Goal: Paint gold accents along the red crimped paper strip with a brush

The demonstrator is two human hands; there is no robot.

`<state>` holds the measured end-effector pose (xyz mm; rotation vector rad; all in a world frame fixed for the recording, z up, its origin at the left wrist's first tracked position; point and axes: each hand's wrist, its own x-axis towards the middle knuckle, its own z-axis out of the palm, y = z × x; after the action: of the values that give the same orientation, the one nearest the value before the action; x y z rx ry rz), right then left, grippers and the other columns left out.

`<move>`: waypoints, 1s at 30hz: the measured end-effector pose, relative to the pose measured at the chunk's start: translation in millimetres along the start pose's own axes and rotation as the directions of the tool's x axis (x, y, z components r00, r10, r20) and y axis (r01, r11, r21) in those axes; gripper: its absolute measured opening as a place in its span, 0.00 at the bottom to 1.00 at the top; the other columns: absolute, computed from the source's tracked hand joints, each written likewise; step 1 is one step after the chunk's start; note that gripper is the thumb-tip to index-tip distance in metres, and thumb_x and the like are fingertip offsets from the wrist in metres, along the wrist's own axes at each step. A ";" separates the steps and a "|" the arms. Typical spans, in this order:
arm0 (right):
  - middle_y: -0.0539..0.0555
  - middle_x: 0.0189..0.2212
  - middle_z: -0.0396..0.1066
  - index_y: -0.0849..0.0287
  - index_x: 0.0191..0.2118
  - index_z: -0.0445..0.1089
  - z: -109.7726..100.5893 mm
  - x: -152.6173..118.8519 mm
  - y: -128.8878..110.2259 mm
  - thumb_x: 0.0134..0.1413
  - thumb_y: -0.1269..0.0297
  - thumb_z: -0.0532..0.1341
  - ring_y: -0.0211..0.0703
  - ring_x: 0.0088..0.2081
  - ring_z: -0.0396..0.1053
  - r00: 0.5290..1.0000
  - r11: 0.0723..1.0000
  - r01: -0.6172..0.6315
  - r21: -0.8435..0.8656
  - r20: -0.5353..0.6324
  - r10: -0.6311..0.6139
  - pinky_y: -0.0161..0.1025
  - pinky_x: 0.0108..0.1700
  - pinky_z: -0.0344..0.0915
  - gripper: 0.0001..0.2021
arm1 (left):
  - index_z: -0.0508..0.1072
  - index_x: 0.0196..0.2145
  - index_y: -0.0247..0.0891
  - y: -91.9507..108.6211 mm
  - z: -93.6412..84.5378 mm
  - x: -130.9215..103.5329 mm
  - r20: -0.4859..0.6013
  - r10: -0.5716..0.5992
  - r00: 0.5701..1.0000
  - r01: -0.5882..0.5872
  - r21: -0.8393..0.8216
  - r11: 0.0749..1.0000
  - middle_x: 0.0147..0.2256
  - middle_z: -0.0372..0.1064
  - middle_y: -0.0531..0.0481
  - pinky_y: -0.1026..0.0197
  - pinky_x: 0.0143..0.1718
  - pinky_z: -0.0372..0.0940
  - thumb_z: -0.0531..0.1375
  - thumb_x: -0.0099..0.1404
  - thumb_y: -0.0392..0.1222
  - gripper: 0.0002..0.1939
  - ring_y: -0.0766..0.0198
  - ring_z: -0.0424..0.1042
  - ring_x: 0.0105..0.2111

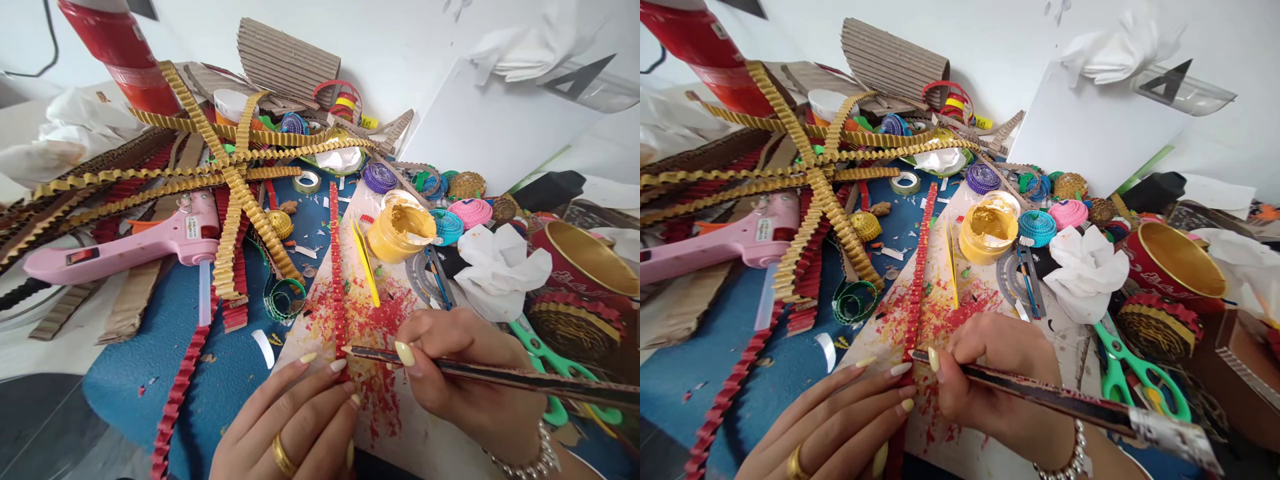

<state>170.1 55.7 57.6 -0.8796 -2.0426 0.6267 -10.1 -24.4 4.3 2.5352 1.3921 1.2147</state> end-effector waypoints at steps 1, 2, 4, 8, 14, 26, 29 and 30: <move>0.43 0.16 0.65 0.56 0.25 0.57 0.3 0.0 0.1 0.49 0.78 0.57 0.32 0.19 0.69 1.000 1.000 -0.001 0.007 0.003 0.001 0.29 0.23 0.66 0.11 | 0.73 0.40 0.40 -0.4 -0.8 0.2 0.010 0.000 1.000 0.000 -0.002 1.000 0.39 0.76 0.60 0.64 0.59 0.56 0.52 0.69 0.34 0.10 0.71 0.74 0.43; 0.43 0.16 0.65 0.56 0.25 0.57 0.6 0.0 0.3 0.49 0.78 0.57 0.32 0.19 0.69 1.000 1.000 -0.001 0.012 0.004 0.001 0.29 0.23 0.66 0.11 | 0.73 0.40 0.40 -0.6 -1.1 0.5 0.018 0.000 1.000 0.000 -0.001 1.000 0.40 0.76 0.60 0.64 0.59 0.56 0.52 0.69 0.34 0.10 0.70 0.74 0.43; 0.43 0.16 0.65 0.56 0.25 0.58 1.0 0.0 0.6 0.49 0.77 0.57 0.32 0.19 0.69 1.000 1.000 0.002 0.012 0.004 -0.002 0.29 0.23 0.66 0.10 | 0.73 0.40 0.39 -0.6 -0.5 0.9 0.016 -0.006 1.000 0.006 -0.003 1.000 0.39 0.76 0.60 0.64 0.59 0.56 0.52 0.69 0.33 0.10 0.70 0.74 0.43; 0.43 0.16 0.66 0.56 0.24 0.58 0.9 0.2 1.4 0.49 0.77 0.57 0.32 0.19 0.69 1.000 1.000 0.001 -0.004 0.002 -0.001 0.29 0.23 0.66 0.10 | 0.73 0.40 0.39 0.9 3.6 0.3 -0.008 -0.012 1.000 0.012 -0.007 1.000 0.38 0.76 0.60 0.64 0.58 0.57 0.52 0.69 0.34 0.10 0.70 0.74 0.43; 0.44 0.16 0.66 0.56 0.24 0.57 0.4 -0.6 1.4 0.50 0.76 0.57 0.32 0.19 0.69 1.000 1.000 0.004 -0.029 0.007 -0.004 0.28 0.23 0.66 0.10 | 0.73 0.40 0.39 1.0 3.6 -1.9 -0.011 -0.007 1.000 0.007 -0.017 1.000 0.39 0.76 0.60 0.64 0.58 0.58 0.52 0.69 0.33 0.10 0.70 0.75 0.43; 0.44 0.16 0.67 0.55 0.25 0.57 0.2 0.5 1.0 0.51 0.75 0.57 0.32 0.19 0.69 1.000 0.998 -0.003 -0.062 0.026 0.004 0.28 0.23 0.65 0.10 | 0.73 0.39 0.39 -0.5 3.2 -0.2 -0.020 -0.018 1.000 0.018 -0.019 1.000 0.38 0.76 0.60 0.65 0.58 0.56 0.53 0.66 0.30 0.11 0.71 0.74 0.43; 0.45 0.16 0.67 0.55 0.25 0.56 0.3 0.2 1.2 0.51 0.75 0.57 0.32 0.19 0.69 0.999 0.997 0.001 -0.080 0.033 0.002 0.28 0.23 0.64 0.10 | 0.73 0.40 0.39 0.0 4.9 0.3 -0.009 -0.024 1.000 0.023 -0.023 0.999 0.39 0.76 0.60 0.65 0.59 0.56 0.53 0.66 0.30 0.11 0.70 0.74 0.43; 0.45 0.16 0.68 0.55 0.25 0.56 0.2 -0.1 1.3 0.51 0.75 0.57 0.32 0.19 0.69 0.999 0.997 0.001 -0.083 0.032 0.002 0.28 0.23 0.64 0.10 | 0.73 0.39 0.39 -0.1 5.3 0.1 -0.010 -0.016 1.000 0.015 -0.022 1.000 0.38 0.76 0.60 0.65 0.59 0.56 0.53 0.66 0.30 0.11 0.71 0.74 0.43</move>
<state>170.5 56.3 56.6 -0.9237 -2.1106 0.5625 -6.8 -22.4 0.6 2.5024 1.3897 1.2357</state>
